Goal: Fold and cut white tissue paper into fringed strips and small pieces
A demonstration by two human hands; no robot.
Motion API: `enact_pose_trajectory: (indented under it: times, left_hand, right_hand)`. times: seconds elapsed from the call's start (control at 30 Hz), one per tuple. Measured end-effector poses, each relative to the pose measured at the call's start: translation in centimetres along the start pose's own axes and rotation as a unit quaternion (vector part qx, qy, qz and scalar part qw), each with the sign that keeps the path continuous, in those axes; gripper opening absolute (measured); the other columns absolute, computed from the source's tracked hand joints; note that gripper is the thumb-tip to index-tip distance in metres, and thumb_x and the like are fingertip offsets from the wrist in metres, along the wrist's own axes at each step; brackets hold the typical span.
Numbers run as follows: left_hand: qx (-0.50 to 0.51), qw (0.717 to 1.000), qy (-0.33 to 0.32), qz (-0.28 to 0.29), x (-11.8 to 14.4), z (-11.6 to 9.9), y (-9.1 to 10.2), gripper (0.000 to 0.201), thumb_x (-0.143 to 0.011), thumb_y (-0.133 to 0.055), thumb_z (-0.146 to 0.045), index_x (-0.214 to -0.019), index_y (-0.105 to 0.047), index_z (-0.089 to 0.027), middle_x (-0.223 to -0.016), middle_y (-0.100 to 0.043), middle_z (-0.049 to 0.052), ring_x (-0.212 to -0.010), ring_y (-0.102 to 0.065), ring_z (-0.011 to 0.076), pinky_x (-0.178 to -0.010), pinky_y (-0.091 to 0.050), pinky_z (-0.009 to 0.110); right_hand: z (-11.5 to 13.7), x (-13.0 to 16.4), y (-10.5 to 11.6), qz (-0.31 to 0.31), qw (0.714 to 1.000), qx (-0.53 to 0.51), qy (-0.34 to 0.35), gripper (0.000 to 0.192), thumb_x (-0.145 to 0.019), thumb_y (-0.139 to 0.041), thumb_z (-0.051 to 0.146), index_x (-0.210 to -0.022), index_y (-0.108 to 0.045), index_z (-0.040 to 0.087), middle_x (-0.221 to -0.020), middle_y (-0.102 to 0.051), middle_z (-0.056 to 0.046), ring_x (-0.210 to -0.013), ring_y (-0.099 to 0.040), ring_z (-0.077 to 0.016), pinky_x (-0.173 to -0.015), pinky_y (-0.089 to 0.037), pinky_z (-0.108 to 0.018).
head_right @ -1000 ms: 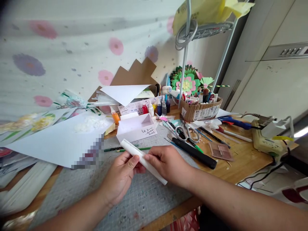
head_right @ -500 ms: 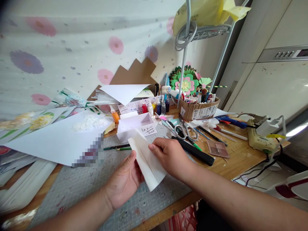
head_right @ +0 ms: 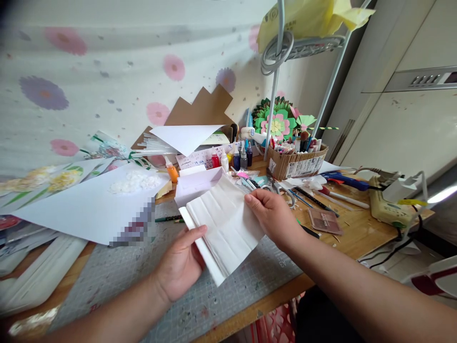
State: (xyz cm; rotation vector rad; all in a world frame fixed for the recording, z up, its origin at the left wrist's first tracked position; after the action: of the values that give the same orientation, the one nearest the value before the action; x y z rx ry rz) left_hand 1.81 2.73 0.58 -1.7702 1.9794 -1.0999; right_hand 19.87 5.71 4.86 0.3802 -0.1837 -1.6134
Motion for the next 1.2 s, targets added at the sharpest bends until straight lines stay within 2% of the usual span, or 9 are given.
enact_pose_trajectory:
  times: [0.13, 0.23, 0.3, 0.37, 0.5, 0.6, 0.9, 1.03, 1.2]
  left_hand:
    - [-0.019, 1.0, -0.005, 0.007, -0.1, 0.0, 0.1, 0.051, -0.073, -0.064, -0.016, -0.122, -0.049, -0.019, -0.1, -0.067, 0.009, -0.093, -0.062, 0.0248, -0.084, -0.046, 0.04]
    - [-0.026, 0.999, -0.007, 0.035, 0.1, 0.0, -0.1, 0.044, -0.075, -0.063, -0.016, -0.117, -0.052, -0.018, -0.099, -0.068, 0.009, -0.093, -0.062, 0.0238, -0.085, -0.046, 0.038]
    - [-0.037, 0.998, -0.011, 0.045, 0.1, 0.1, -0.3, 0.039, -0.075, -0.063, -0.017, -0.112, -0.055, -0.017, -0.099, -0.068, 0.009, -0.092, -0.062, 0.0229, -0.085, -0.046, 0.037]
    - [-0.049, 0.998, -0.018, 0.037, 0.1, 0.1, -0.3, 0.033, -0.073, -0.065, -0.018, -0.106, -0.058, -0.015, -0.097, -0.068, 0.009, -0.09, -0.063, 0.0222, -0.083, -0.046, 0.036]
    - [-0.06, 0.998, -0.023, -0.008, 0.0, 0.0, 0.0, 0.029, -0.07, -0.069, -0.02, -0.097, -0.06, -0.015, -0.092, -0.069, 0.008, -0.084, -0.064, 0.0214, -0.08, -0.047, 0.035]
    - [-0.068, 0.997, -0.026, -0.029, -0.1, -0.1, 0.2, 0.026, -0.071, -0.067, -0.021, -0.095, -0.06, -0.016, -0.089, -0.069, 0.007, -0.082, -0.064, 0.0194, -0.078, -0.047, 0.032]
    - [-0.077, 0.996, -0.047, 0.002, 0.0, -0.5, 0.0, 0.024, -0.074, -0.062, -0.021, -0.097, -0.06, -0.019, -0.092, -0.068, 0.004, -0.083, -0.062, 0.0173, -0.073, -0.046, 0.028]
    - [-0.065, 0.997, -0.051, -0.011, 0.1, -0.6, 0.1, 0.024, -0.072, -0.06, -0.019, -0.095, -0.061, -0.018, -0.088, -0.068, 0.004, -0.079, -0.062, 0.0177, -0.07, -0.046, 0.028]
    - [0.011, 0.999, -0.042, -0.029, -0.1, -0.7, 0.2, 0.035, -0.071, -0.053, -0.019, -0.106, -0.06, -0.018, -0.087, -0.068, 0.004, -0.079, -0.063, 0.0191, -0.07, -0.048, 0.03]
  right_hand:
    - [-0.6, 0.1, -0.2, 0.03, 0.985, -0.145, -0.094, 0.027, -0.074, -0.06, 0.042, -0.063, -0.053, 0.019, -0.051, -0.045, 0.005, -0.044, -0.04, -0.0092, -0.04, -0.029, -0.02]
    - [-0.7, 0.8, -1.5, 0.144, 0.933, -0.275, -0.18, 0.024, -0.073, -0.062, 0.042, -0.074, -0.06, 0.018, -0.062, -0.061, -0.001, -0.053, -0.055, -0.0138, -0.053, -0.044, -0.025]
    - [-0.6, 1.4, -2.4, 0.218, 0.903, -0.312, -0.199, 0.027, -0.073, -0.064, 0.041, -0.08, -0.062, 0.015, -0.068, -0.065, -0.004, -0.058, -0.059, -0.0158, -0.06, -0.047, -0.028]
    - [-0.6, 1.5, -2.9, 0.236, 0.903, -0.304, -0.193, 0.028, -0.069, -0.069, 0.037, -0.079, -0.063, 0.012, -0.067, -0.066, -0.005, -0.058, -0.059, -0.0154, -0.059, -0.046, -0.027]
    - [-0.9, 0.9, -2.2, 0.12, 0.942, -0.272, -0.158, 0.025, -0.066, -0.072, 0.035, -0.075, -0.06, 0.015, -0.061, -0.063, 0.0, -0.055, -0.058, -0.0147, -0.054, -0.046, -0.026]
    - [-0.8, 0.6, -1.4, 0.056, 0.954, -0.259, -0.141, 0.021, -0.07, -0.067, 0.037, -0.076, -0.057, 0.02, -0.059, -0.061, 0.003, -0.052, -0.057, -0.0147, -0.049, -0.045, -0.025]
    - [-0.4, 1.3, -0.5, -0.014, 0.97, -0.222, -0.098, 0.024, -0.074, -0.063, 0.042, -0.079, -0.058, 0.019, -0.055, -0.054, 0.003, -0.041, -0.048, -0.0104, -0.037, -0.037, -0.021]
    - [-0.3, 1.1, -0.1, -0.034, 0.972, -0.217, -0.083, 0.023, -0.073, -0.063, 0.042, -0.076, -0.058, 0.019, -0.058, -0.057, 0.001, -0.045, -0.051, -0.0127, -0.04, -0.04, -0.023]
    - [0.0, 0.7, 0.5, -0.057, 0.965, -0.244, -0.078, 0.018, -0.072, -0.065, 0.039, -0.074, -0.06, 0.022, -0.065, -0.062, -0.001, -0.051, -0.055, -0.0153, -0.047, -0.046, -0.026]
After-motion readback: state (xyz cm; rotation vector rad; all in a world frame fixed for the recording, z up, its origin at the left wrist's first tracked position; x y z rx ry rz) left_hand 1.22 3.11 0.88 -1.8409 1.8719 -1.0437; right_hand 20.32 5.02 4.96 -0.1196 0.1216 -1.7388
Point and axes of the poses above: each hand's wrist, its own x-axis away from the middle knuckle, its own y-axis out of the back of the hand, z = x × y, the point moved 3 cm from there along -x, towards the middle knuckle
